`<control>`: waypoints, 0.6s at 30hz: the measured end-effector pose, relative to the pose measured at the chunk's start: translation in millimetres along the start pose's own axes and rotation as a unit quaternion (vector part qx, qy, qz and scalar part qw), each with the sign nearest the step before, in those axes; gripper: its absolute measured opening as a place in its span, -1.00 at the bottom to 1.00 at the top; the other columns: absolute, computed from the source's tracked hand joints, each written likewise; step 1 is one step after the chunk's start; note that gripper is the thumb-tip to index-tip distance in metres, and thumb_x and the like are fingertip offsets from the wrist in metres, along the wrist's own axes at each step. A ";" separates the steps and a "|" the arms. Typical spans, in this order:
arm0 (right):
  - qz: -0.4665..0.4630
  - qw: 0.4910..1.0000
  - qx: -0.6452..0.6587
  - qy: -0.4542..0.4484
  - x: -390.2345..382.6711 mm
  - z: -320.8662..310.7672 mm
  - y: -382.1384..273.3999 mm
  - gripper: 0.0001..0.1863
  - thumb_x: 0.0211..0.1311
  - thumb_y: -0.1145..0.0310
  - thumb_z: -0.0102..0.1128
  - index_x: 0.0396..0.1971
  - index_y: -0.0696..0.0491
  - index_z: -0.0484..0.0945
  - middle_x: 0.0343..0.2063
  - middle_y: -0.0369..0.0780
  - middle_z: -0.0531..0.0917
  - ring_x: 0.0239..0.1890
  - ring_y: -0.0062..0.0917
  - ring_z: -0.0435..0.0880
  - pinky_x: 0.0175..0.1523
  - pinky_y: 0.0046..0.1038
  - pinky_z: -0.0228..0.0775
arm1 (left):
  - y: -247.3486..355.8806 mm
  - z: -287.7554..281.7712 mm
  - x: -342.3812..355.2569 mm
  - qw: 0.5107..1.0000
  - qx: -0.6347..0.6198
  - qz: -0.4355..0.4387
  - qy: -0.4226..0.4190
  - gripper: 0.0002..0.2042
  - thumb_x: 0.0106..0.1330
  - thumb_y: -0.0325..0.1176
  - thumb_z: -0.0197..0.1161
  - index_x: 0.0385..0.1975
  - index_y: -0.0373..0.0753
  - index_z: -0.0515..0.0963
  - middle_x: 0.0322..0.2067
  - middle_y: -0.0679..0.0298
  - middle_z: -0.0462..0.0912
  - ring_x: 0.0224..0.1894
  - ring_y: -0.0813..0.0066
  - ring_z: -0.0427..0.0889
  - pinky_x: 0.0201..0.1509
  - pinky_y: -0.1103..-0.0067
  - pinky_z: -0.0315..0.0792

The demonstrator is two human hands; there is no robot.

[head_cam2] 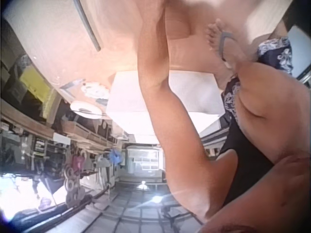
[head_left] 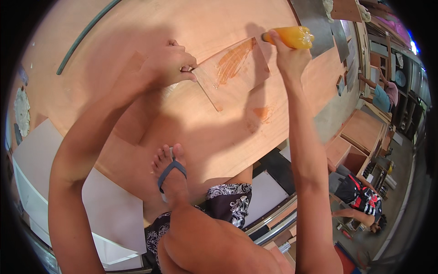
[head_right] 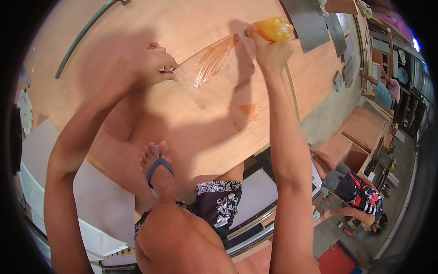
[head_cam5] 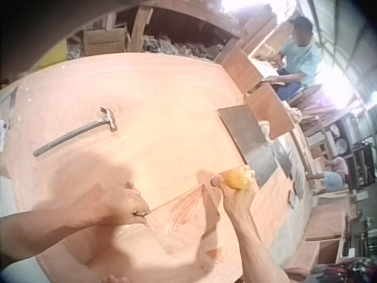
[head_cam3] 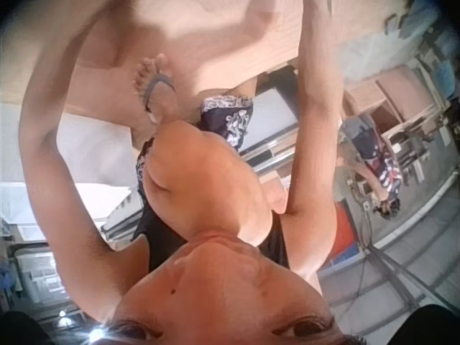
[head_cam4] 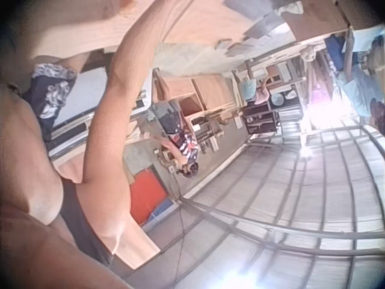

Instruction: The person pours a yellow liquid from a plastic bottle onto small wooden pieces and spreads it evenly with a black card. The person repeats this process on multiple pieces, ensuring full coverage.

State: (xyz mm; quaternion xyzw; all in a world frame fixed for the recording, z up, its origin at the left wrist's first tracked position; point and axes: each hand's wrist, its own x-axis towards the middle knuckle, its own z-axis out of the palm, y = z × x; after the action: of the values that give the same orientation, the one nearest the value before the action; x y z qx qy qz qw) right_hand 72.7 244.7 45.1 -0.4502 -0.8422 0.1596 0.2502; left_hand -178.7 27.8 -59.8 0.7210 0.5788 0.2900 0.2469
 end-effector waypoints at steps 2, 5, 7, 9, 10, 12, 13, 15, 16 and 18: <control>-0.016 0.999 0.021 0.047 10.4 -5.7 5.9 -0.60 0.22 0.05 0.65 -0.29 0.14 0.85 -0.36 -0.16 0.88 -0.32 -0.44 0.86 -0.18 -0.40 0.64 | -0.6 -2.3 4.1 1.000 -0.002 0.001 -0.002 -0.72 0.21 -0.04 0.61 -0.27 -0.08 0.79 -0.51 0.52 0.70 -0.28 0.49 0.65 0.26 0.40 0.41; 0.009 0.997 0.071 -0.023 -6.8 -0.7 -19.5 -0.57 0.22 0.06 0.66 -0.25 0.18 0.84 -0.34 -0.18 0.87 -0.29 -0.43 0.85 -0.13 -0.40 0.64 | -0.8 -1.2 -3.7 1.000 0.005 -0.016 -0.012 -0.72 0.22 -0.04 0.60 -0.26 -0.08 0.79 -0.50 0.52 0.71 -0.27 0.49 0.66 0.27 0.37 0.41; -0.009 0.992 0.094 -0.087 -34.0 8.6 -46.6 -0.56 0.24 0.06 0.66 -0.20 0.18 0.84 -0.30 -0.20 0.87 -0.26 -0.43 0.84 -0.09 -0.40 0.64 | -5.3 -1.0 -8.4 1.000 0.016 -0.022 -0.013 -0.72 0.23 -0.04 0.59 -0.25 -0.08 0.80 -0.49 0.53 0.71 -0.27 0.49 0.66 0.28 0.36 0.41; -0.076 0.984 0.102 -0.123 -57.7 15.5 -55.1 -0.59 0.25 0.10 0.66 -0.19 0.18 0.84 -0.31 -0.21 0.87 -0.26 -0.47 0.83 -0.10 -0.40 0.63 | -3.2 0.0 -5.3 1.000 0.011 -0.004 0.001 -0.73 0.23 -0.06 0.59 -0.24 -0.07 0.80 -0.49 0.53 0.71 -0.27 0.48 0.66 0.28 0.36 0.40; -0.122 0.986 0.066 -0.087 -53.9 19.1 -46.5 -0.60 0.25 0.13 0.67 -0.20 0.19 0.84 -0.30 -0.20 0.87 -0.25 -0.50 0.83 -0.11 -0.41 0.63 | -1.6 0.6 -4.6 1.000 0.008 0.004 0.006 -0.73 0.23 -0.06 0.59 -0.24 -0.07 0.80 -0.49 0.53 0.71 -0.27 0.48 0.66 0.29 0.36 0.40; -0.003 0.989 0.120 -0.084 -34.4 14.4 -34.6 -0.60 0.22 0.13 0.68 -0.19 0.18 0.83 -0.29 -0.19 0.87 -0.25 -0.50 0.83 -0.13 -0.40 0.63 | 0.5 2.0 -0.8 1.000 0.008 -0.005 -0.004 -0.74 0.23 -0.06 0.59 -0.24 -0.07 0.80 -0.48 0.53 0.72 -0.27 0.48 0.66 0.28 0.37 0.39; 0.054 0.985 0.144 -0.077 -24.0 10.4 -31.4 -0.60 0.21 0.13 0.68 -0.19 0.17 0.83 -0.29 -0.18 0.87 -0.24 -0.50 0.83 -0.13 -0.39 0.63 | -0.6 1.0 2.2 1.000 0.009 -0.004 -0.006 -0.74 0.23 -0.06 0.59 -0.24 -0.07 0.80 -0.48 0.53 0.72 -0.27 0.48 0.66 0.28 0.37 0.39; 0.037 0.989 0.109 -0.093 -22.8 10.9 -31.5 -0.62 0.21 0.10 0.67 -0.22 0.14 0.84 -0.33 -0.17 0.86 -0.28 -0.44 0.83 -0.14 -0.37 0.63 | -2.3 0.5 -1.1 1.000 0.007 -0.007 -0.012 -0.73 0.23 -0.05 0.59 -0.24 -0.07 0.80 -0.49 0.54 0.71 -0.27 0.48 0.66 0.27 0.37 0.40; -0.008 0.990 0.097 -0.099 -34.6 17.2 -37.9 -0.62 0.22 0.10 0.66 -0.22 0.13 0.84 -0.34 -0.18 0.86 -0.28 -0.43 0.83 -0.14 -0.36 0.63 | -3.4 1.1 -2.7 1.000 0.006 -0.012 -0.014 -0.72 0.23 -0.04 0.59 -0.24 -0.07 0.80 -0.49 0.55 0.71 -0.27 0.48 0.66 0.27 0.37 0.40; -0.157 0.978 0.059 -0.126 -54.6 16.7 -57.8 -0.61 0.23 0.07 0.64 -0.22 0.12 0.84 -0.36 -0.18 0.86 -0.31 -0.40 0.83 -0.12 -0.35 0.63 | -5.8 1.1 -4.1 1.000 0.008 -0.004 -0.004 -0.72 0.22 -0.03 0.59 -0.24 -0.07 0.80 -0.51 0.55 0.70 -0.27 0.49 0.66 0.26 0.38 0.41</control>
State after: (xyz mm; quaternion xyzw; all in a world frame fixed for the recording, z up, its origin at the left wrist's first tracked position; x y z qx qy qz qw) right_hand 49.7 166.9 44.7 -0.2732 -0.9161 0.2231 0.1905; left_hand -182.6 25.0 -65.1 0.7220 0.5829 0.2818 0.2441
